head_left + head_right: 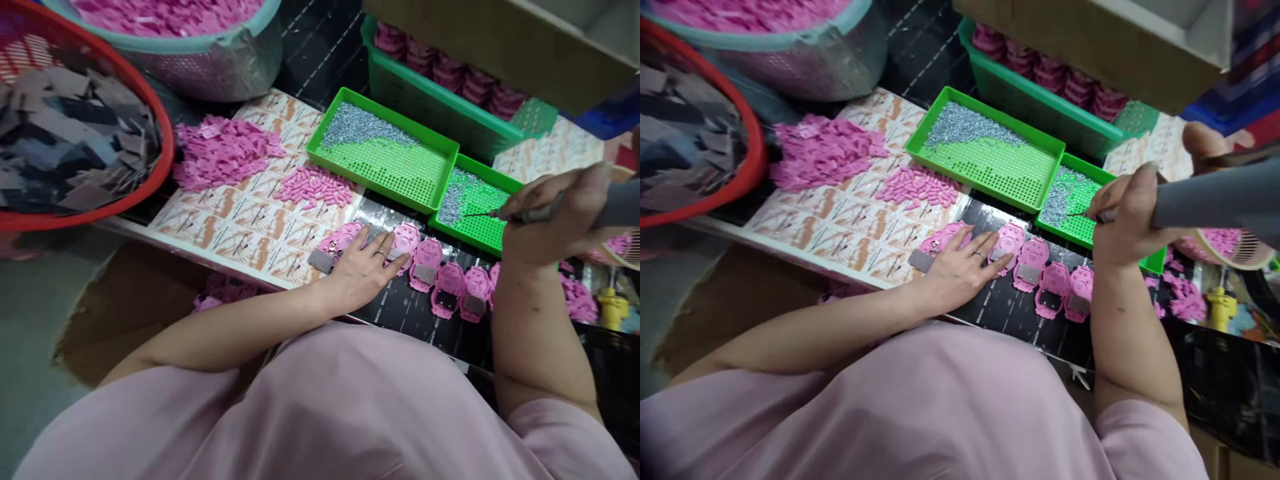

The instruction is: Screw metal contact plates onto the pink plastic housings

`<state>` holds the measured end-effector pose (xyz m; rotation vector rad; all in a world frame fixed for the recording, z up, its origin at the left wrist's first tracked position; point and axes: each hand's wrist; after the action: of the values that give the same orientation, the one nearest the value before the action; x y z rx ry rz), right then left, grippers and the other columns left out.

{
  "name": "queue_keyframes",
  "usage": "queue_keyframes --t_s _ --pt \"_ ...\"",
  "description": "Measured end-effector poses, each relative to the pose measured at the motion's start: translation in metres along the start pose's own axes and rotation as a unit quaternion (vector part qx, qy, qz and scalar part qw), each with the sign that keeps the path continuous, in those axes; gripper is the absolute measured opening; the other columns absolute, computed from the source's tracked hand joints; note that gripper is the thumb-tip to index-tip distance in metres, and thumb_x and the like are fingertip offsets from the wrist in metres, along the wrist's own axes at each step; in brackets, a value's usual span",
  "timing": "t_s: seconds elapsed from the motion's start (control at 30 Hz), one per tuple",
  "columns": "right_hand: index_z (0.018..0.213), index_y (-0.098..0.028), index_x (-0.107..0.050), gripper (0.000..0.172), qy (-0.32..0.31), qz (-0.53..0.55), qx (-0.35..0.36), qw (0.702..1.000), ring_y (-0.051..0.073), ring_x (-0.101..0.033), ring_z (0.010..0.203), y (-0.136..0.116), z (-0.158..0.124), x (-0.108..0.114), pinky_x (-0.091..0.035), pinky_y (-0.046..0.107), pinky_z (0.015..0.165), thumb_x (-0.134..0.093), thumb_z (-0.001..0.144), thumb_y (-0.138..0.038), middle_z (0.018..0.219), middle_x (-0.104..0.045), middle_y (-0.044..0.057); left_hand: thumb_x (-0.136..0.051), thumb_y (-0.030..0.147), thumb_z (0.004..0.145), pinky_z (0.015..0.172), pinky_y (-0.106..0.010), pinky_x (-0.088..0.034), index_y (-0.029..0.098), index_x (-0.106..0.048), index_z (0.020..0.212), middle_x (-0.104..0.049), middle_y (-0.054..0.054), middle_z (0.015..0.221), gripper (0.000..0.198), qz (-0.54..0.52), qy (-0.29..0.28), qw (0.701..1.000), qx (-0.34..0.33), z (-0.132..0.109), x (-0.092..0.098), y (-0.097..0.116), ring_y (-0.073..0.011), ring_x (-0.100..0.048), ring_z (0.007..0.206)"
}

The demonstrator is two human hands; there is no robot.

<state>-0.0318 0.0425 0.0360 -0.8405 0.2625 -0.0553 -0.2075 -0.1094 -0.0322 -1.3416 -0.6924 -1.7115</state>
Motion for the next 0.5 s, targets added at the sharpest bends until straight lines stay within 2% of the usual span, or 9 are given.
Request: queue_keyframes --t_s 0.07,0.2,0.3,0.4,0.5 --pt "0.052 -0.023 -0.036 0.036 0.046 -0.012 0.052 0.998 0.006 -0.033 0.026 0.012 0.009 -0.002 -0.025 0.02 0.026 -0.054 0.08 -0.038 0.036 -0.029 -0.009 -0.056 0.017 0.09 0.099 -0.051 -0.042 0.02 -0.056 0.131 -0.062 -0.019 0.127 0.041 -0.008 0.002 1.0 -0.001 0.0 0.0 -0.001 -0.0284 -0.059 0.119" --pt "0.082 -0.02 -0.056 0.018 0.022 -0.047 0.057 0.997 0.005 -0.034 0.027 0.029 0.013 0.007 -0.027 0.019 0.028 -0.055 0.087 -0.038 0.04 -0.033 -0.012 -0.054 0.016 0.092 0.101 -0.052 -0.042 0.019 -0.056 0.131 -0.061 -0.019 0.128 0.039 -0.033 -0.004 0.999 0.002 0.001 0.002 -0.002 -0.029 -0.057 0.121" --pt "0.104 -0.017 -0.054 0.024 -0.01 -0.034 0.039 0.999 0.006 -0.038 0.03 0.033 0.006 0.013 -0.031 0.02 0.03 -0.057 0.089 -0.036 0.042 -0.039 -0.012 -0.056 0.017 0.091 0.102 -0.052 -0.04 0.019 -0.056 0.131 -0.059 -0.02 0.13 0.04 -0.044 -0.021 0.999 0.005 0.001 0.003 -0.002 -0.0297 -0.056 0.123" --pt "0.11 -0.018 -0.052 0.031 -0.031 -0.006 0.029 0.999 0.007 -0.039 0.029 0.033 0.003 0.015 -0.03 0.021 0.029 -0.063 0.085 -0.033 0.042 -0.043 -0.012 -0.057 0.022 0.092 0.102 -0.054 -0.04 0.02 -0.057 0.13 -0.06 -0.019 0.129 0.038 -0.046 -0.018 0.999 0.008 0.002 0.004 -0.002 -0.03 -0.056 0.122" --pt "0.104 -0.02 -0.053 0.026 -0.036 0.011 0.029 0.999 0.008 -0.038 0.027 0.028 0.006 0.014 -0.03 0.02 0.027 -0.062 0.082 -0.032 0.041 -0.042 -0.013 -0.057 0.032 0.093 0.097 -0.05 -0.045 0.022 -0.061 0.123 -0.06 -0.016 0.129 0.032 -0.064 0.01 0.998 0.012 0.006 0.009 -0.007 -0.0289 -0.058 0.119"
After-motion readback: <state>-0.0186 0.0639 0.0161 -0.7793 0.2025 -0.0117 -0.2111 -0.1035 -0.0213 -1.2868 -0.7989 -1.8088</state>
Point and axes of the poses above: each hand's wrist, its own z-axis towards the middle knuckle, its own x-axis out of the back of the hand, y = z × x
